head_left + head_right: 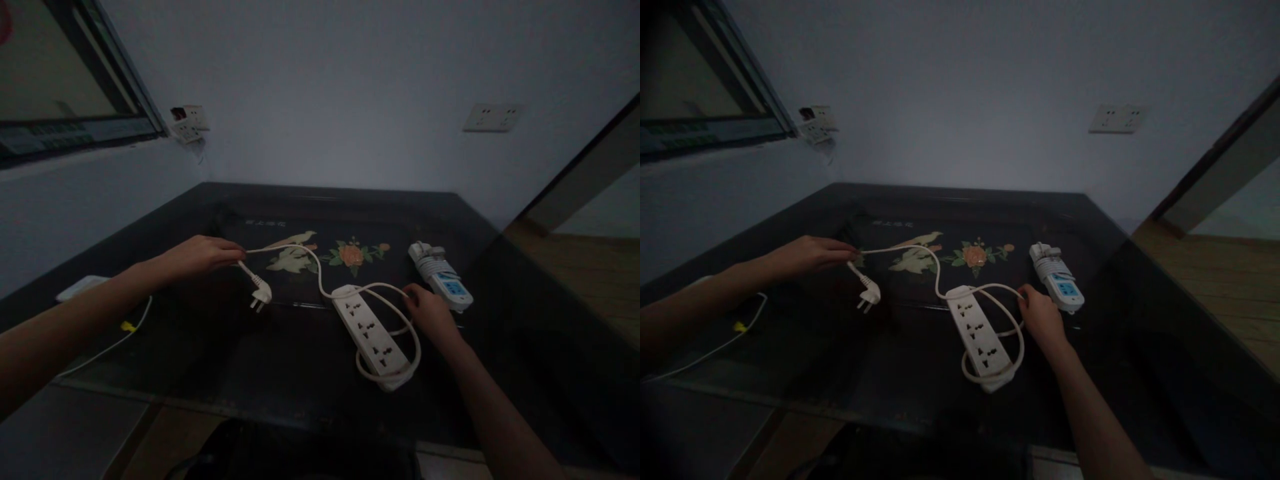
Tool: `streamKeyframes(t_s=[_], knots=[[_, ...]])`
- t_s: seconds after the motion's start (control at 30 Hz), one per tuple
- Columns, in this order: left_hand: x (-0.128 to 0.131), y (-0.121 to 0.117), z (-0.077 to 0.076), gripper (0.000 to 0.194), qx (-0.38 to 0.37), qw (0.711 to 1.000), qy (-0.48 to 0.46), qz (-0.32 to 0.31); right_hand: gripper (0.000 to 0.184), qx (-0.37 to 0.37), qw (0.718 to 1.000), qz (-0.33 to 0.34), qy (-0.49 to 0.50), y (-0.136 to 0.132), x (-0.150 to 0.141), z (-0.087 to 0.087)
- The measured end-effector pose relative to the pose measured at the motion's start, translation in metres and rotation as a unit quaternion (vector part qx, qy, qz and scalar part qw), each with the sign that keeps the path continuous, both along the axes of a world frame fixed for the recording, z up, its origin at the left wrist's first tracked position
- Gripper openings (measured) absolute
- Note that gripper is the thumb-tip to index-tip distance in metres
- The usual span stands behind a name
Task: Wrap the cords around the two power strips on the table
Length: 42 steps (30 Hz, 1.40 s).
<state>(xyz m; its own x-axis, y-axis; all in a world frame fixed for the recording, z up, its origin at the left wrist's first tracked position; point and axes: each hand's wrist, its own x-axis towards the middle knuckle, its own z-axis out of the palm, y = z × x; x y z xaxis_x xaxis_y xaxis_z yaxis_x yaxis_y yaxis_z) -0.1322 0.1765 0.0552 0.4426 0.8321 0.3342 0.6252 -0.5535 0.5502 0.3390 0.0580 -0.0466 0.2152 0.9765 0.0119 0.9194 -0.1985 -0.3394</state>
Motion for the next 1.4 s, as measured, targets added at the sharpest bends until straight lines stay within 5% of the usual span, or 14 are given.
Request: streamKeyframes(t_s=[0.1,0.47,0.67,0.8,0.93,1.03,1.2,1.4], knots=[[-0.006,-0.002,-0.014,0.021,-0.030,0.987,0.131,-0.084,0.018,0.001,1.000,0.002,-0.008,0.000,0.000,0.001],[-0.022,0.002,-0.072,0.021,-0.021,0.977,0.180,-0.116,0.018,-0.006,1.000,-0.003,0.000,0.000,-0.001,0.002],[-0.021,0.005,-0.081,0.022,-0.090,0.980,0.139,-0.112,0.018,-0.004,1.000,-0.002,-0.007,0.001,0.000,0.002],[-0.012,0.003,-0.067,0.035,-0.063,0.977,0.183,-0.088,0.018,0.002,1.000,-0.001,0.000,0.002,0.002,0.001],[0.034,-0.012,-0.039,0.036,0.035,0.981,0.180,-0.067,0.017,0.014,1.000,0.000,0.008,0.001,0.001,0.002],[0.095,-0.036,-0.029,0.027,0.065,0.966,0.190,-0.162,0.017,0.018,1.000,-0.001,0.014,0.001,0.001,0.003],[0.177,-0.058,-0.052,0.034,0.122,0.917,0.263,-0.274,0.017,0.022,1.000,0.006,0.021,0.001,0.001,0.006],[0.187,-0.041,-0.064,0.013,0.118,0.911,0.275,-0.284,0.017,0.011,1.000,0.022,0.019,-0.001,0.001,0.008]])
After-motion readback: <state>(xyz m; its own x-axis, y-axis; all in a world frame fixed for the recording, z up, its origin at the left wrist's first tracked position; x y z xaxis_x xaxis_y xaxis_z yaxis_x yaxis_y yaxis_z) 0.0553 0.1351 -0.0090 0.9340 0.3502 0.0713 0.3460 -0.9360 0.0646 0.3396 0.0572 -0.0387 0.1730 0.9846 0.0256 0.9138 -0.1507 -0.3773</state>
